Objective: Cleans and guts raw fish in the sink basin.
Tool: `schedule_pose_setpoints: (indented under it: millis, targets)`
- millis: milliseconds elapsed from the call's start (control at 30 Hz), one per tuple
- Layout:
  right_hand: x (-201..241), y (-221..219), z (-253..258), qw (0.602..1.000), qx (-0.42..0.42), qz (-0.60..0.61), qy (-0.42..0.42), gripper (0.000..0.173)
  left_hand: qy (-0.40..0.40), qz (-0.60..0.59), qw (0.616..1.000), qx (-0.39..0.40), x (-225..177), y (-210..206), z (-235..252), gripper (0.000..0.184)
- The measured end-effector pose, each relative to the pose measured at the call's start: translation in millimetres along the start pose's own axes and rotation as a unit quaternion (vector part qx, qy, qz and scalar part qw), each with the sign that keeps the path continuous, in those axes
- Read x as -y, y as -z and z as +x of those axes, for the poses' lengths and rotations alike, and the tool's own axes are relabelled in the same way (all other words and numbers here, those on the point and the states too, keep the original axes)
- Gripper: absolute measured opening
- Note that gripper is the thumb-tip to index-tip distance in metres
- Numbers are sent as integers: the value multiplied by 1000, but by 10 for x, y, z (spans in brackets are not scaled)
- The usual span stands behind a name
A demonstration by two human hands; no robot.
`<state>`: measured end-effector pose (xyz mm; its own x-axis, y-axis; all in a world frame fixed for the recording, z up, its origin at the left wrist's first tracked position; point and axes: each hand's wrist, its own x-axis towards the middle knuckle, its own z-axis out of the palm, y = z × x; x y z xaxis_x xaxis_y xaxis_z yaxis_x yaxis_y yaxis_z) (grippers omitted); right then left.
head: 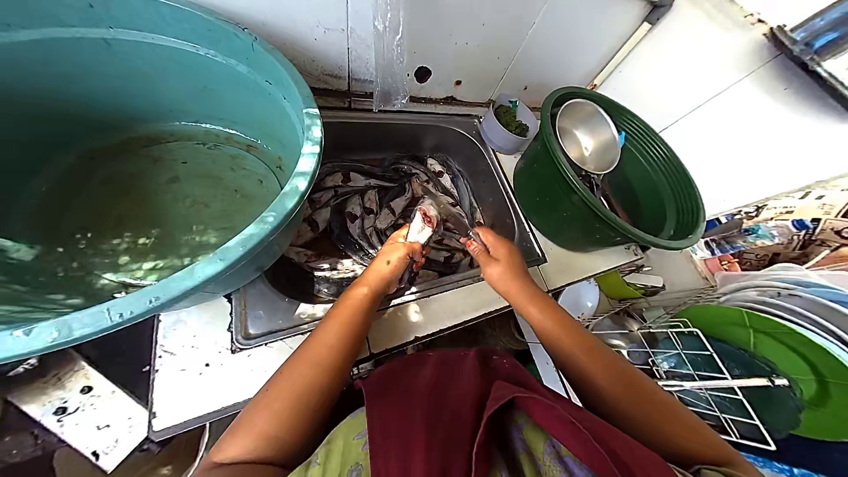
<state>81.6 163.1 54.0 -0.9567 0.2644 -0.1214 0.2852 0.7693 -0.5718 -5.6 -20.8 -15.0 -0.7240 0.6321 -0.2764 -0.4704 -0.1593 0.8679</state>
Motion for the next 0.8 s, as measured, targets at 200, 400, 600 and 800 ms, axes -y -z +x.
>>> schedule_pose_setpoints:
  millis: [200, 400, 600, 800]
  targets:
    - [-203, 99, -220, 939, -32, 325, -111, 29, -37, 25, 999, 0, -642, -125, -360, 45]
    - [-503, 216, -306, 891, -39, 429, -146, 31, -192, 175, 960, -101, -1719, 86, -765, 49]
    - [-1098, 472, -211, 882, -23, 443, -157, 31, -81, 451, 831, -316, -2383, 732, -1030, 24]
    - [-1616, 680, -130, 887, 37, 420, -188, 28, 236, 543, 717, -367, -2147, 873, -965, 26]
